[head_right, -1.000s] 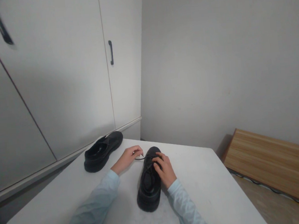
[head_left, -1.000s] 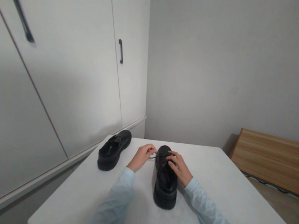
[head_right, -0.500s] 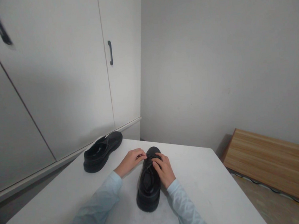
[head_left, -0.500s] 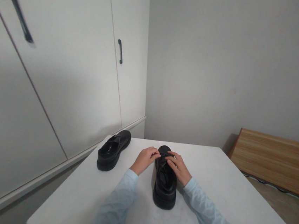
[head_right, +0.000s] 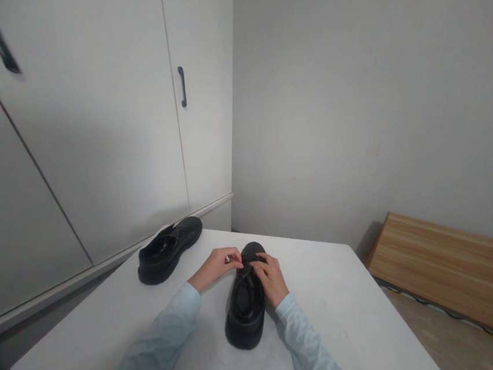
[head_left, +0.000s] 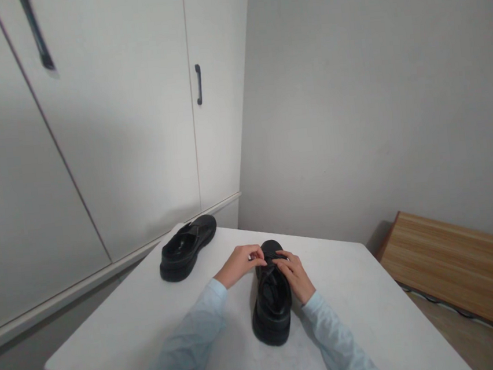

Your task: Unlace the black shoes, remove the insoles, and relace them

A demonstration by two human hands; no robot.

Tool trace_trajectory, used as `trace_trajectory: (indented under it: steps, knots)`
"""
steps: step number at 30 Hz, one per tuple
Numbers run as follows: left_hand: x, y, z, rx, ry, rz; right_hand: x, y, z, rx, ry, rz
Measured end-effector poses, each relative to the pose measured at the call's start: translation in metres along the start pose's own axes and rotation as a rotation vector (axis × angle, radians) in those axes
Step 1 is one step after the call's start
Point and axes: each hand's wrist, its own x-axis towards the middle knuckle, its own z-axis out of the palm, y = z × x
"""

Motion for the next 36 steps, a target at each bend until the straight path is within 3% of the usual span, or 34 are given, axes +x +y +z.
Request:
trace_trajectory:
  steps: [11,36]
  knots:
    - [-0.001,0.001,-0.009,0.006,-0.059,-0.012,0.007,-0.001,0.003,-0.082,-0.002,0.030]
    - [-0.001,0.003,0.002,-0.101,0.005,-0.059,0.010,-0.004,0.005,-0.158,-0.030,0.119]
